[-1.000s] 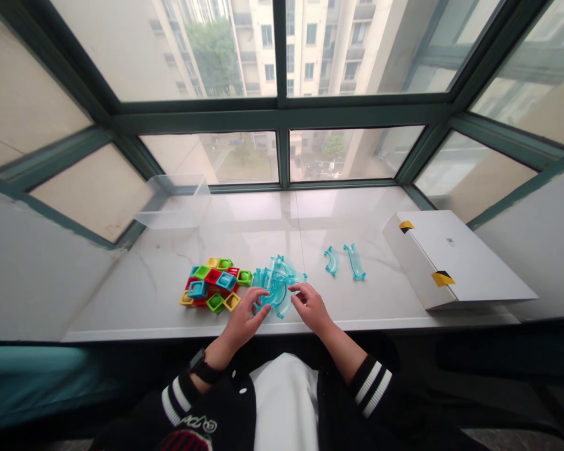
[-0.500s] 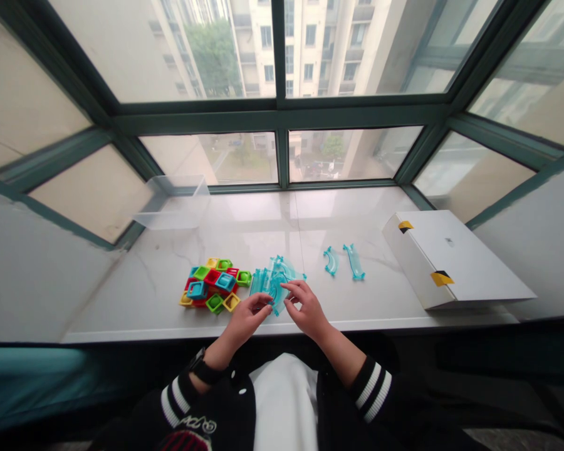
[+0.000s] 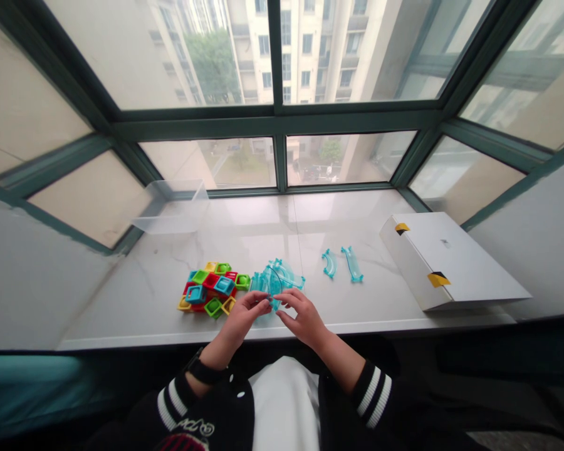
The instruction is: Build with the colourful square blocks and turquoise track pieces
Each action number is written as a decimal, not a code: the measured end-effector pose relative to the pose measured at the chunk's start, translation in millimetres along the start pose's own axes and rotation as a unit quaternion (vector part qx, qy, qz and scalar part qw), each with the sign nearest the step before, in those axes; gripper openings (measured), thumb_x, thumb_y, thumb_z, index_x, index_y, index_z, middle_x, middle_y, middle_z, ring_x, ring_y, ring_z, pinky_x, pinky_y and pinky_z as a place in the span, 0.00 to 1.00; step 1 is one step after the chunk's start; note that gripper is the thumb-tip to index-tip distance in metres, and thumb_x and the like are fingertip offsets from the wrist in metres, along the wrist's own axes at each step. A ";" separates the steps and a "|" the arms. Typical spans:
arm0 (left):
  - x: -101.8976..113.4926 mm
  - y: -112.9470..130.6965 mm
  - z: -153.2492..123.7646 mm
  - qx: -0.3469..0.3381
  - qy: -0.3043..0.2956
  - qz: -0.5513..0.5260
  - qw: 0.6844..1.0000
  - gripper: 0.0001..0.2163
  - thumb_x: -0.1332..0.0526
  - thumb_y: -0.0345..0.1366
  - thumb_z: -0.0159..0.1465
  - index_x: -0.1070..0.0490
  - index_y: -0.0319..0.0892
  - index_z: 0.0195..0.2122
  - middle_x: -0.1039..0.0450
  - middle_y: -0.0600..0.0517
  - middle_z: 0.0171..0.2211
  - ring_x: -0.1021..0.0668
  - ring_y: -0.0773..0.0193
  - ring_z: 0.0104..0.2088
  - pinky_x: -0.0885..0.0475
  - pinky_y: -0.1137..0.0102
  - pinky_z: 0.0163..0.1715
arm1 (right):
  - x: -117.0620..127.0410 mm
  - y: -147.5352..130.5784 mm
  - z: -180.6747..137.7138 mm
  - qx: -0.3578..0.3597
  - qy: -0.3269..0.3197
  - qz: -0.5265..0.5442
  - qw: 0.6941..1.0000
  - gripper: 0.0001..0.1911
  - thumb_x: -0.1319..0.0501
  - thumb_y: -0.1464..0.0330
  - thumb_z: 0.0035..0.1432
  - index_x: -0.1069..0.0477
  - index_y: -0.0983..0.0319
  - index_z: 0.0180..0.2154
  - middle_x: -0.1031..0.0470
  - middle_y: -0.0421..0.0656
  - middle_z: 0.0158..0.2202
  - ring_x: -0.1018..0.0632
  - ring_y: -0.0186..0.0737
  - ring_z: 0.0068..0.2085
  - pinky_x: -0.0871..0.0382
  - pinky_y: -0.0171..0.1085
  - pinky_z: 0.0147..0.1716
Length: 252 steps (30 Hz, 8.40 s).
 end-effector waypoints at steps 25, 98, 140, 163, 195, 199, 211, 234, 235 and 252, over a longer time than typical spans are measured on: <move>-118.3 5.2 78.4 -0.107 -0.169 0.190 0.961 0.24 0.34 0.37 0.68 0.29 0.47 0.65 0.30 0.40 0.62 0.18 0.57 0.50 0.18 0.60 0.48 | 95.4 58.1 -6.9 -0.065 0.202 -0.160 0.964 0.07 0.38 0.67 0.68 0.21 0.55 0.43 0.21 0.45 0.41 0.21 0.45 0.38 0.23 0.45 0.43; -161.7 -52.7 165.2 0.074 -0.133 0.168 0.974 0.31 0.26 0.35 0.62 0.32 0.39 0.65 0.36 0.33 0.70 0.29 0.45 0.69 0.35 0.53 0.69 | 116.7 161.6 10.9 -0.219 0.112 -0.193 0.950 0.09 0.38 0.72 0.62 0.20 0.58 0.42 0.25 0.44 0.40 0.21 0.42 0.39 0.25 0.42 0.45; -26.3 45.9 104.6 -0.051 -0.046 0.123 0.990 0.25 0.30 0.47 0.62 0.26 0.44 0.58 0.24 0.41 0.61 0.24 0.48 0.63 0.30 0.51 0.66 | 97.1 120.6 -29.4 -0.183 0.109 -0.182 0.960 0.14 0.43 0.67 0.65 0.23 0.58 0.49 0.25 0.44 0.36 0.22 0.44 0.35 0.24 0.43 0.42; 51.5 -6.4 -13.9 -0.167 0.009 0.510 0.844 0.14 0.36 0.30 0.65 0.26 0.44 0.52 0.26 0.43 0.52 0.20 0.52 0.47 0.22 0.56 0.49 | 0.1 88.3 -37.9 -0.126 -0.037 -0.147 0.980 0.11 0.42 0.67 0.67 0.22 0.58 0.45 0.19 0.44 0.38 0.21 0.43 0.37 0.27 0.42 0.41; 32.6 -3.7 -3.1 -0.151 0.047 0.590 0.792 0.07 0.42 0.34 0.71 0.29 0.45 0.34 0.27 0.48 0.38 0.23 0.55 0.41 0.29 0.64 0.41 | -2.0 84.2 -38.2 -0.103 -0.040 -0.159 0.981 0.10 0.42 0.69 0.67 0.22 0.57 0.44 0.19 0.45 0.39 0.20 0.44 0.40 0.26 0.43 0.44; 33.2 -2.5 -4.2 -0.157 0.045 0.586 0.794 0.08 0.43 0.34 0.70 0.30 0.45 0.33 0.27 0.48 0.37 0.22 0.55 0.40 0.29 0.63 0.40 | -6.8 73.8 -28.4 -0.118 -0.039 -0.097 0.987 0.15 0.41 0.66 0.67 0.25 0.57 0.53 0.19 0.44 0.39 0.20 0.41 0.36 0.24 0.42 0.40; 29.2 -4.7 -5.4 -0.156 0.036 0.569 0.807 0.07 0.42 0.33 0.69 0.30 0.45 0.32 0.26 0.49 0.35 0.22 0.55 0.39 0.29 0.63 0.40 | -57.3 46.9 14.6 -0.127 -0.163 -0.170 0.964 0.25 0.30 0.61 0.62 0.29 0.57 0.59 0.20 0.39 0.34 0.21 0.41 0.33 0.33 0.37 0.34; 48.7 27.2 -17.8 -0.069 0.156 0.313 0.934 0.11 0.41 0.45 0.64 0.31 0.45 0.29 0.30 0.56 0.25 0.26 0.63 0.29 0.31 0.70 0.33 | -42.4 42.1 11.7 -0.111 -0.114 -0.128 0.979 0.22 0.37 0.62 0.66 0.29 0.57 0.60 0.21 0.41 0.36 0.24 0.39 0.32 0.29 0.39 0.37; 47.5 28.9 -18.9 -0.078 0.154 0.320 0.931 0.11 0.41 0.44 0.64 0.31 0.45 0.29 0.29 0.56 0.26 0.26 0.63 0.29 0.30 0.70 0.33 | -40.4 39.7 13.4 -0.111 -0.108 -0.119 0.981 0.21 0.37 0.62 0.67 0.29 0.57 0.60 0.21 0.41 0.37 0.24 0.39 0.32 0.29 0.39 0.38; -1.2 47.0 -45.9 -0.268 -0.040 0.511 0.816 0.07 0.42 0.35 0.71 0.26 0.46 0.37 0.24 0.46 0.41 0.22 0.55 0.44 0.27 0.61 0.47 | -48.0 25.9 23.5 -0.252 -0.061 0.235 0.937 0.23 0.37 0.48 0.64 0.26 0.60 0.48 0.19 0.42 0.36 0.20 0.37 0.30 0.22 0.37 0.29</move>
Point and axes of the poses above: each hand's wrist, its own z-axis towards the middle knuckle, its own x-axis out of the back of the hand, y = z × x, the point moved 2 cm from there along z, towards the middle knuckle
